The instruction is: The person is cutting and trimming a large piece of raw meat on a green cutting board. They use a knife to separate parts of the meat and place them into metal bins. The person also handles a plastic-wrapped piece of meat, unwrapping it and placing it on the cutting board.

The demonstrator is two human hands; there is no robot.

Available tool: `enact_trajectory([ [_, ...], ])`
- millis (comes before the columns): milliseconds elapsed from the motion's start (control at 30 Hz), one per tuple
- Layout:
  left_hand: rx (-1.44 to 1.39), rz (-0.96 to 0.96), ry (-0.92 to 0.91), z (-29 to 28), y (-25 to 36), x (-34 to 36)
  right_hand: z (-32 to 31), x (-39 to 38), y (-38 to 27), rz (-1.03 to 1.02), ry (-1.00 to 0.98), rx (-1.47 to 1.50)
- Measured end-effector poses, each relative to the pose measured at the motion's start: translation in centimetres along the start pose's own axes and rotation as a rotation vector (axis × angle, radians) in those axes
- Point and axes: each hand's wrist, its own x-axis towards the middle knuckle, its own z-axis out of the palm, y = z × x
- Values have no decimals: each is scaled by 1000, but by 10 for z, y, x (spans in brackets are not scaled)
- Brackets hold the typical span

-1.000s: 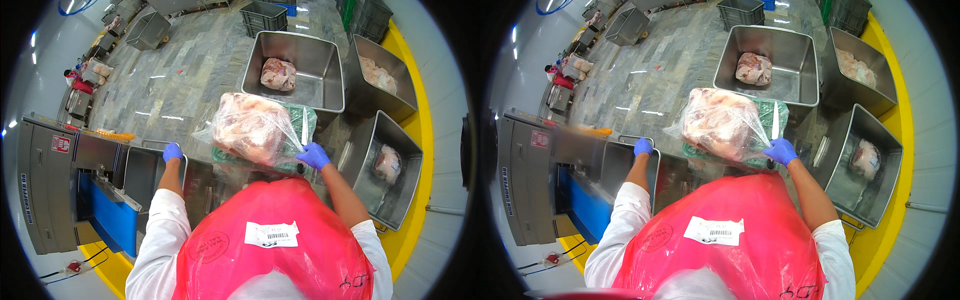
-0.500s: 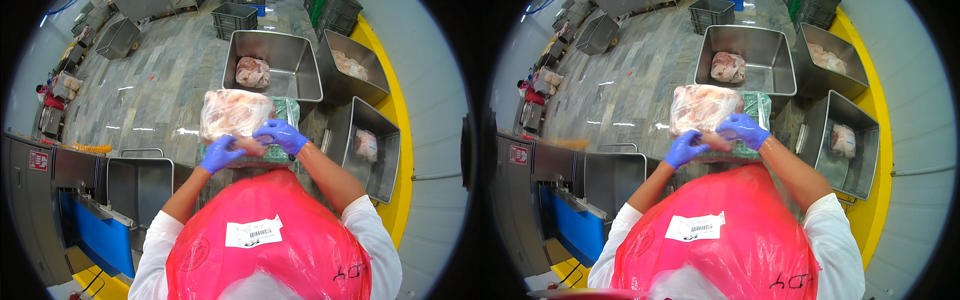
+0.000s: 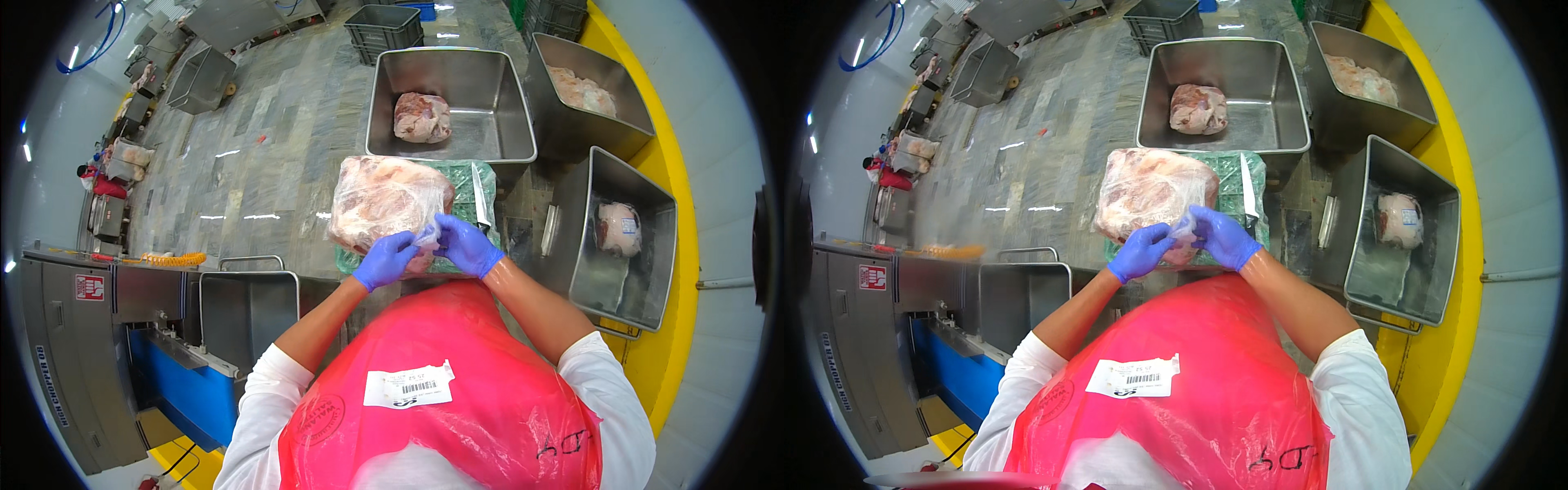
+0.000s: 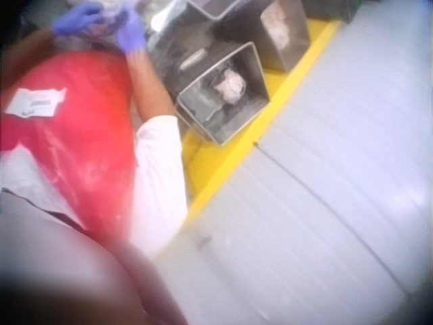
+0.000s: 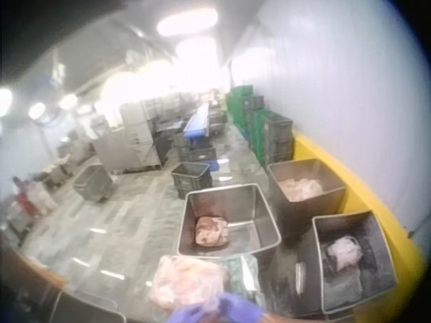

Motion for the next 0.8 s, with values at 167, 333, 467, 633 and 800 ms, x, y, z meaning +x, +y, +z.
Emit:
enact_trajectory([
  [167,113,-10,-141,-7,28,-8,-29,55,-14,355,297,-50],
  [333,47,-154,-169,-17,36,-39,-35,56,-9,379,263,-126],
  [467,-1,-255,-115,-16,39,-49,-54,66,-17,235,169,-144],
  [633,63,-131,49,5,44,-17,-77,85,-41,85,144,264],
  [800,167,-105,16,15,51,14,-84,140,-80,209,301,324],
])
